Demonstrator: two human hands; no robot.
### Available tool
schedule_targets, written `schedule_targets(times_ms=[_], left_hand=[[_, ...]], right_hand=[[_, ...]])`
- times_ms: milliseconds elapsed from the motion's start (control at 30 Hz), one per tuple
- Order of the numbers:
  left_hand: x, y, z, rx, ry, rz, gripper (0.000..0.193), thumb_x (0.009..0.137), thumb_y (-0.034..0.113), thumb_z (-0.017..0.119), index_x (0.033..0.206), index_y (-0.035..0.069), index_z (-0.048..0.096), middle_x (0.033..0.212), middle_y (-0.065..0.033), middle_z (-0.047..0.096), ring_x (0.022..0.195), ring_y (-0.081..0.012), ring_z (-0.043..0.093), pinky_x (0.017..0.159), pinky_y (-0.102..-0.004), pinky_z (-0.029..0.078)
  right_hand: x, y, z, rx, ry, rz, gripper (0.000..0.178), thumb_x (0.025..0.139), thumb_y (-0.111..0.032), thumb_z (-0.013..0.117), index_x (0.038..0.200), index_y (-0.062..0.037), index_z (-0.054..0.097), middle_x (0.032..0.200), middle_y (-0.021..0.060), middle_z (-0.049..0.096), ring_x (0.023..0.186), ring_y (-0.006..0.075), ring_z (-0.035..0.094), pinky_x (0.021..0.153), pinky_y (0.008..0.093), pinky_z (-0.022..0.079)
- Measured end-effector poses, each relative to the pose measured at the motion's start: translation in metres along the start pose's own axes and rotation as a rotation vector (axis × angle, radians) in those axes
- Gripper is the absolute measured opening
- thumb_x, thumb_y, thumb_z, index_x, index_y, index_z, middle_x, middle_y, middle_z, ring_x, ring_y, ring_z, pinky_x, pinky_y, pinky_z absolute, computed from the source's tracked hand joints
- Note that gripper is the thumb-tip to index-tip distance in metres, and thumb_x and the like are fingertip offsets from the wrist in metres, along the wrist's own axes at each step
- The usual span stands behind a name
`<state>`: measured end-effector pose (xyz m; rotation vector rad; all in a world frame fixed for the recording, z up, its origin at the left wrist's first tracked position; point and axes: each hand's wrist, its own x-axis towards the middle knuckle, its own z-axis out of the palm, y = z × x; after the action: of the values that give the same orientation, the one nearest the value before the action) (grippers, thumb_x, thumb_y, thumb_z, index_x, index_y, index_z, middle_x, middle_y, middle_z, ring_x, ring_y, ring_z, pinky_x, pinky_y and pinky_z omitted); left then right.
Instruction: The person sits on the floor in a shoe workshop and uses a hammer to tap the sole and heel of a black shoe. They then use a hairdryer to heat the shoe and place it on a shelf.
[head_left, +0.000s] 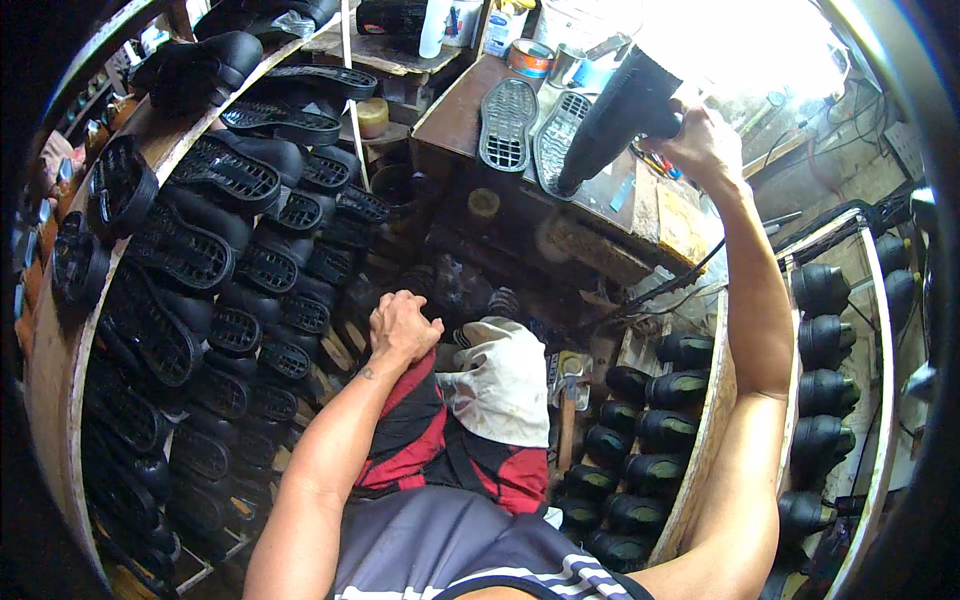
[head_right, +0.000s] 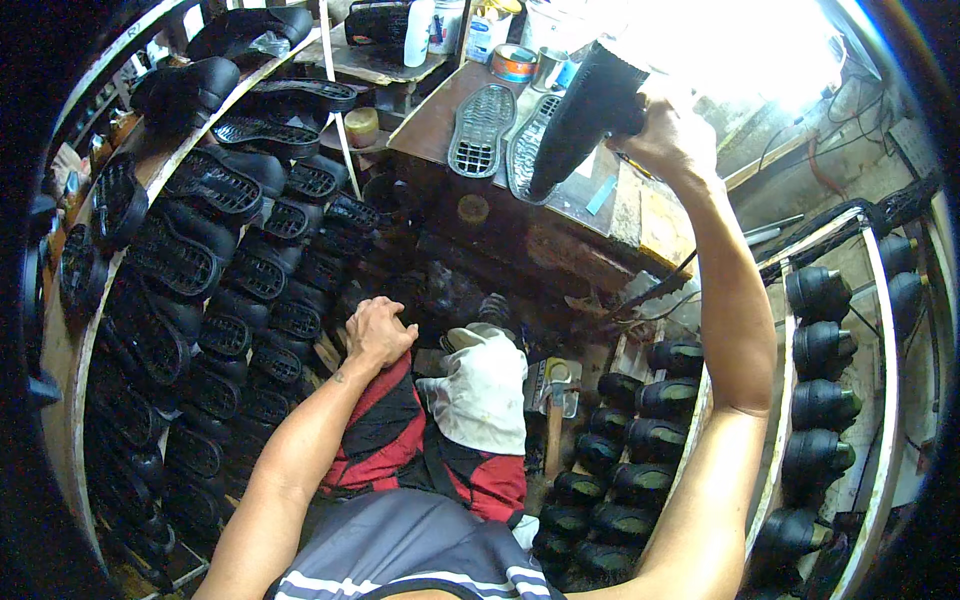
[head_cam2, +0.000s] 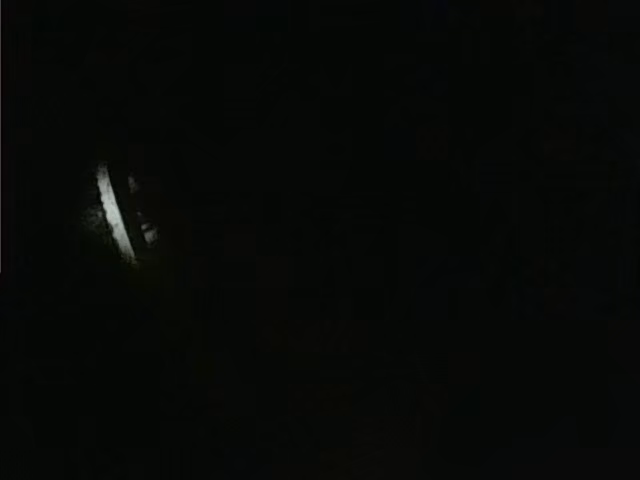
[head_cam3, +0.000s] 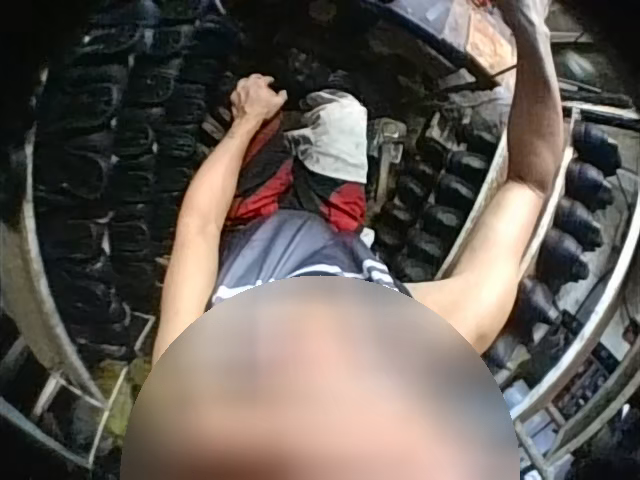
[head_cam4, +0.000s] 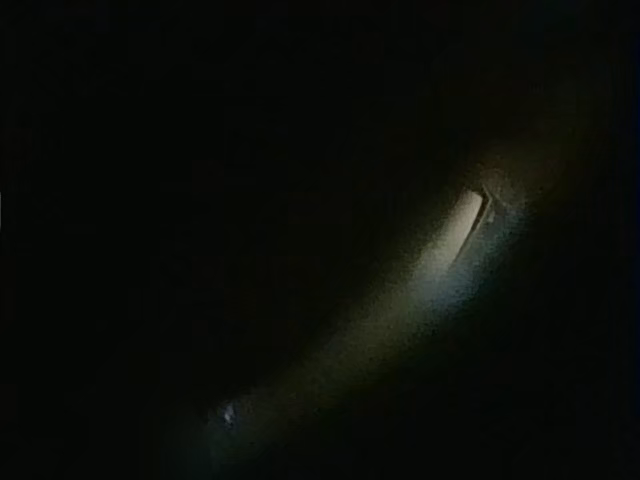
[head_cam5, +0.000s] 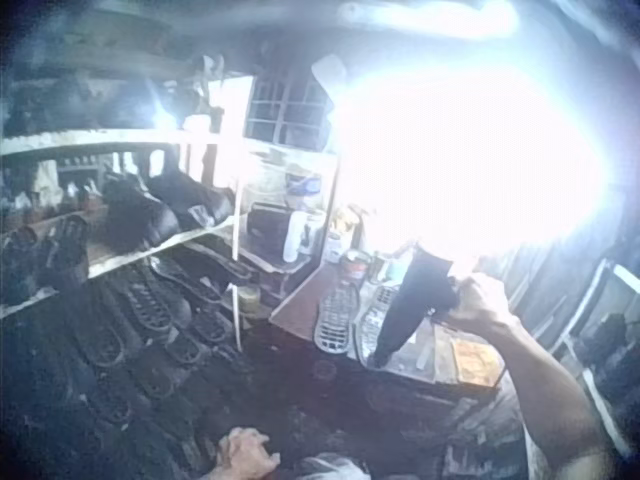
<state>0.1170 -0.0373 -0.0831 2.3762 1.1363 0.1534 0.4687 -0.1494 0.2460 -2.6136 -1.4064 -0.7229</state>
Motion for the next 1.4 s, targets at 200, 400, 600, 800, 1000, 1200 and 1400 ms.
schedule_targets(times_ms=[200,400,600,800,1000,1200,1400], left_hand=[[0.001,0.001,0.001,0.014,-0.011,-0.009,0.050,0.085,0.042,0.081,0.122,0.010,0.081,0.132,-0.0115,0.071,0.131,-0.0349,0.060,0.112,-0.0501,0.049],[0.001,0.000,0.001,0.016,-0.001,0.008,0.050,0.086,0.043,0.080,0.124,0.010,0.080,0.132,-0.0118,0.070,0.131,-0.0345,0.060,0.112,-0.0495,0.050],[0.000,0.000,-0.001,0.021,-0.001,0.015,0.051,0.086,0.043,0.080,0.124,0.009,0.080,0.130,-0.0126,0.071,0.130,-0.0349,0.061,0.111,-0.0499,0.051],[0.000,0.000,-0.001,0.014,-0.011,0.005,0.051,0.085,0.042,0.078,0.124,0.009,0.080,0.131,-0.0134,0.071,0.129,-0.0348,0.061,0.111,-0.0498,0.051],[0.000,-0.003,0.001,0.009,0.008,0.007,0.052,0.084,0.043,0.079,0.123,0.009,0.080,0.131,-0.0133,0.071,0.130,-0.0348,0.061,0.111,-0.0498,0.051],[0.003,-0.006,0.003,-0.023,-0.034,-0.039,0.056,0.082,0.048,0.082,0.124,0.011,0.080,0.141,-0.0110,0.068,0.138,-0.0336,0.057,0.117,-0.0490,0.046],[0.000,-0.004,0.003,-0.026,0.001,-0.010,0.053,0.083,0.044,0.081,0.124,0.009,0.080,0.135,-0.0114,0.069,0.134,-0.0336,0.058,0.114,-0.0486,0.048]], right_hand=[[-0.003,-0.004,-0.008,0.049,-0.036,-0.017,0.064,0.078,-0.047,0.091,0.123,-0.0057,0.075,0.109,0.0179,0.079,0.100,0.0332,0.077,0.092,0.0446,0.059],[0.012,-0.008,0.013,-0.018,0.140,-0.018,0.062,0.079,-0.047,0.091,0.122,-0.0059,0.075,0.108,0.0169,0.080,0.100,0.0344,0.077,0.091,0.0465,0.060],[0.046,-0.003,0.029,0.023,0.077,0.117,0.069,0.080,-0.051,0.090,0.129,-0.0054,0.072,0.114,0.0176,0.078,0.109,0.0352,0.075,0.095,0.0493,0.059],[0.070,0.011,0.050,-0.071,0.068,0.205,0.072,0.081,-0.050,0.088,0.131,-0.0021,0.069,0.121,0.0205,0.075,0.115,0.0363,0.073,0.098,0.0498,0.058],[0.095,0.028,0.083,-0.202,0.142,0.242,0.073,0.083,-0.048,0.086,0.134,0.0006,0.066,0.126,0.0228,0.072,0.119,0.0378,0.072,0.099,0.0499,0.058],[0.107,0.044,0.105,-0.278,0.175,0.265,0.075,0.084,-0.046,0.084,0.136,0.0034,0.063,0.131,0.0251,0.070,0.122,0.0393,0.070,0.100,0.0501,0.058],[0.115,0.052,0.117,-0.302,0.227,0.249,0.074,0.082,-0.050,0.085,0.130,0.0041,0.069,0.135,0.0242,0.067,0.128,0.0376,0.066,0.106,0.0499,0.054]])
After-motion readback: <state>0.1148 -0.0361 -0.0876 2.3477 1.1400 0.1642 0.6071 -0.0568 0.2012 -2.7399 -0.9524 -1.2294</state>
